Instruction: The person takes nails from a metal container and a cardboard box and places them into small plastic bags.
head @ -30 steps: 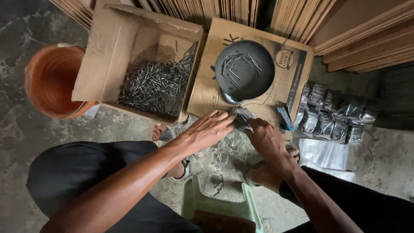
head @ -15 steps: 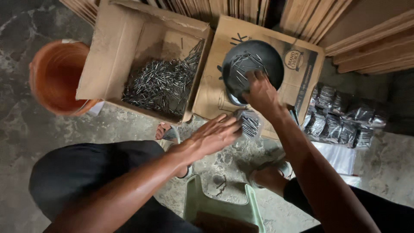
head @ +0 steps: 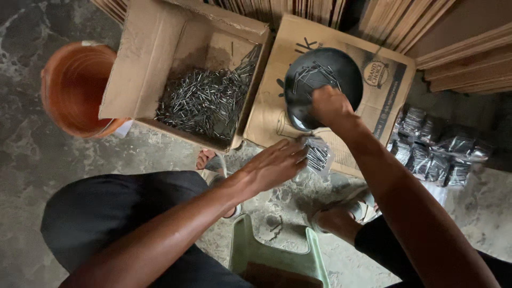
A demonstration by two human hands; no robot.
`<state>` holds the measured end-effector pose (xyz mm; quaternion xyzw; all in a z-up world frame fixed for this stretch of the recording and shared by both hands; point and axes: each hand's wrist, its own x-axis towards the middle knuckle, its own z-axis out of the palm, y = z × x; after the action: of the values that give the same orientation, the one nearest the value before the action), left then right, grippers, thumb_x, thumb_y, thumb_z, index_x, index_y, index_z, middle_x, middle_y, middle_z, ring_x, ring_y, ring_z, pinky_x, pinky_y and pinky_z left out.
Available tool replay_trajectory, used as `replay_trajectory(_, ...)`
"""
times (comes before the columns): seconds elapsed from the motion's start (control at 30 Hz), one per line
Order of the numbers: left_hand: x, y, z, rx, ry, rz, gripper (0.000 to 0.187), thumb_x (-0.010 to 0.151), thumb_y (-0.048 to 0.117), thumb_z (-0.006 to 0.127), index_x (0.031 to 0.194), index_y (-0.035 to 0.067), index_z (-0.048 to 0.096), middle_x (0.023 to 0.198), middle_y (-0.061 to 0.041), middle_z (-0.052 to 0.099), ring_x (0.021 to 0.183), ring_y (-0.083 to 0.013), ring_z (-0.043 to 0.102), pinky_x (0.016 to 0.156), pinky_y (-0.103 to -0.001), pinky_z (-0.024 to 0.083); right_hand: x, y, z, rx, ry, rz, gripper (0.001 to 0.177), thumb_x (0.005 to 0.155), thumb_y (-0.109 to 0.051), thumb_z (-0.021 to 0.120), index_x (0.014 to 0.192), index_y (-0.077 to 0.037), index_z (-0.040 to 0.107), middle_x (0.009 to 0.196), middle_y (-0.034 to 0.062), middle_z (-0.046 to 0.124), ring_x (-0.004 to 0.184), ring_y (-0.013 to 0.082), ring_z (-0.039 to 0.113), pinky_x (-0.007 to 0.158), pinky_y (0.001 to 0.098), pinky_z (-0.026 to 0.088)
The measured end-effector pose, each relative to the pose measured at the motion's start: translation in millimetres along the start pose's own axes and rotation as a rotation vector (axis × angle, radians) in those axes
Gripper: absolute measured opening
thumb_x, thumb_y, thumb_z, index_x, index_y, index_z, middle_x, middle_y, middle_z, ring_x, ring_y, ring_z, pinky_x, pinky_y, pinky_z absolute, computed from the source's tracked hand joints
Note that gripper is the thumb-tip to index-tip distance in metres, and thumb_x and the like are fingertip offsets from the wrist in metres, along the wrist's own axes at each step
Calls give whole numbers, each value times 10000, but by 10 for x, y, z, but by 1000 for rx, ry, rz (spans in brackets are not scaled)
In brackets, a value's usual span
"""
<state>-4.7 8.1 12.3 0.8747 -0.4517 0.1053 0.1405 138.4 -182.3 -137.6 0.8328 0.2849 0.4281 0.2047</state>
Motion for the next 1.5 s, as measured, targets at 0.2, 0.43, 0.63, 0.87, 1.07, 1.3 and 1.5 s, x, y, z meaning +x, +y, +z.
replay_trajectory(0.2,28,-33,-47,-116,47,-33,170,725,22,636,887,72,627,931,-107,608,897,-245,533,718,-353,405,695,670,-1108,1044,-925,440,303,696,-301,753,860,-56,684,728,160,661,734,348,648,626,446,516)
replay_trajectory(0.43,4,-9,125,-133,48,-24,164,739,61,606,897,97,629,987,-82,606,892,-215,525,728,-343,408,280,843,-1702,1239,-964,413,300,727,-360,705,813,-73,681,720,141,671,725,326,657,647,429,504)
replay_trajectory(0.63,-36,-24,289,-97,-112,3,135,745,64,595,874,106,599,938,-72,564,859,-225,474,733,-367,391,-204,627,-1609,1213,-938,242,211,785,-274,672,843,-71,662,702,136,659,669,322,655,548,385,508)
replay_trajectory(0.87,-10,-22,217,-130,-182,3,93,787,67,571,869,96,606,900,-73,557,865,-218,464,741,-354,383,-65,700,-1769,1134,-968,262,206,860,-247,606,888,-50,660,726,125,657,636,274,651,581,337,517)
replay_trajectory(1.07,-14,-10,171,-94,-222,-8,132,770,65,597,898,95,590,920,-75,553,883,-216,461,743,-353,386,-32,613,-1804,1105,-1033,251,200,809,-275,629,856,-82,659,704,95,654,651,293,655,547,390,516)
replay_trajectory(1.3,13,4,76,-89,-206,-4,133,776,45,595,899,95,606,906,-69,561,880,-208,471,743,-344,388,137,639,-1959,1078,-1052,400,197,786,-250,626,863,-74,666,751,116,666,662,308,657,600,413,518)
replay_trajectory(1.5,-20,-9,150,-101,-135,4,126,737,31,628,853,75,614,916,-83,566,881,-222,480,744,-350,399,194,692,-1632,1021,-786,586,151,850,-191,623,940,-70,641,812,96,658,653,228,648,583,337,506)
